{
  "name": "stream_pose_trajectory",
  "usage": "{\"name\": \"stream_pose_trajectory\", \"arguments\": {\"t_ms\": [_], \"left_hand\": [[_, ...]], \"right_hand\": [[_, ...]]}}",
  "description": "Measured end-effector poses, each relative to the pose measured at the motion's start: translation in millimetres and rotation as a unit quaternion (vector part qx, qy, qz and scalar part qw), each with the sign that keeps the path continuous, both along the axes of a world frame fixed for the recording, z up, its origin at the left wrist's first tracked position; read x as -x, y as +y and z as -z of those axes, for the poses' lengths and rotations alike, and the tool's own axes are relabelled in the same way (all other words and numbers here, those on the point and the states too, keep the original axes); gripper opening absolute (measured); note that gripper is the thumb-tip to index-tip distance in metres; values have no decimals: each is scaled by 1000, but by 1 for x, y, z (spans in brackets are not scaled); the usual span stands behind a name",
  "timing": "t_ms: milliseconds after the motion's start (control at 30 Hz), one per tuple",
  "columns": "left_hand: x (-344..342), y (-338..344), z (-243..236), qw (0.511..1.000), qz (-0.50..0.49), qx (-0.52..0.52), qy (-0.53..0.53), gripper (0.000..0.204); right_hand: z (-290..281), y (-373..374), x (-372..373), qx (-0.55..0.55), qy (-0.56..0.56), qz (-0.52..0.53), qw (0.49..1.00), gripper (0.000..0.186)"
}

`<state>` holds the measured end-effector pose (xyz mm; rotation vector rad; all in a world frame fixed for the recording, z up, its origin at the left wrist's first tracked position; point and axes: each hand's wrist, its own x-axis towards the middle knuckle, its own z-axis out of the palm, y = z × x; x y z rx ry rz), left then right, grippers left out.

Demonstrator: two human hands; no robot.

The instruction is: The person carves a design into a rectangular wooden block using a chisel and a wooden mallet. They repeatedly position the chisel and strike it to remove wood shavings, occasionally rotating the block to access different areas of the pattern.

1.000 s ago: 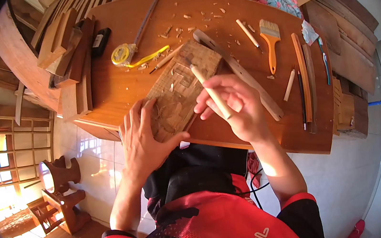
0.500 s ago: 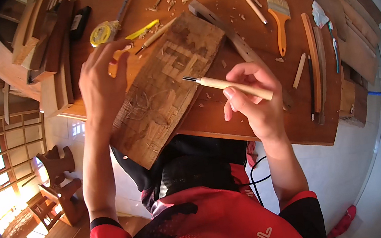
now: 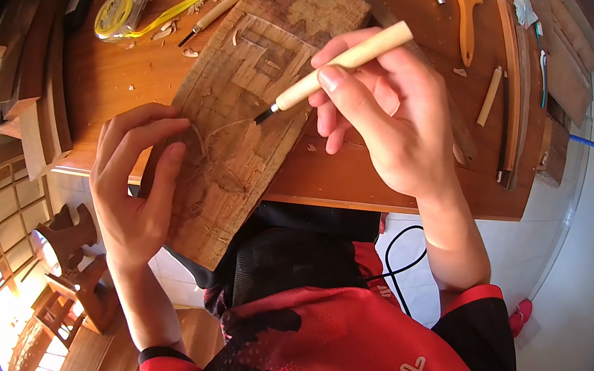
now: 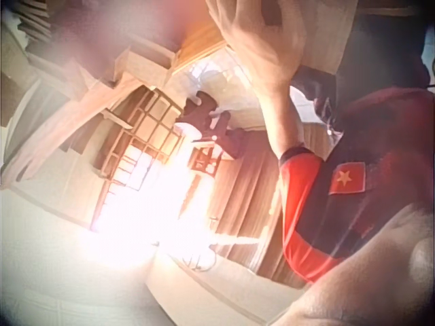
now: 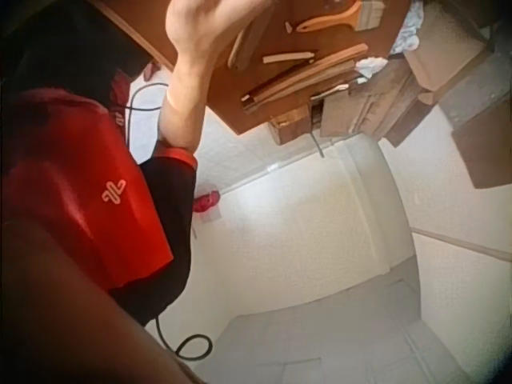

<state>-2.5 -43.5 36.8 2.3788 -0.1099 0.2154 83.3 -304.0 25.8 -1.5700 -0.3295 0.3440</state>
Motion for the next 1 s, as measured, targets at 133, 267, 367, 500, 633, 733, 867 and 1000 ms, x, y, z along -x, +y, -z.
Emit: {"name": "stream_pose_trajectory", "arguments": {"t_ms": [133, 267, 367, 500, 633, 733, 867, 1000], "left_hand": [[-6, 3, 4, 1000, 21, 9, -2, 18], [-15, 9, 3, 999, 49, 3, -2, 17], [-28, 10, 2, 996, 83, 20, -7, 17], [-50, 1, 3, 991, 106, 78, 6, 21], [-68, -11, 0, 975, 129, 158, 92, 26], [-74, -13, 9, 948, 149, 235, 156, 28], [-75, -13, 18, 939, 171, 251, 163, 26], [-71, -13, 18, 950, 175, 221, 137, 22]], "right_hand": [[-4, 6, -9, 18, -7, -27, 999, 21], [-8, 13, -24, 39, 1, -67, 997, 22], [-9, 16, -35, 41, -3, -107, 993, 22], [-11, 18, -46, 88, -37, -147, 985, 21], [-21, 18, -62, 80, -37, -210, 974, 24], [-28, 24, -73, 108, -53, -248, 961, 22], [-23, 26, -78, 132, -131, -269, 945, 22], [-25, 32, -82, 133, -205, -297, 923, 24]]}}
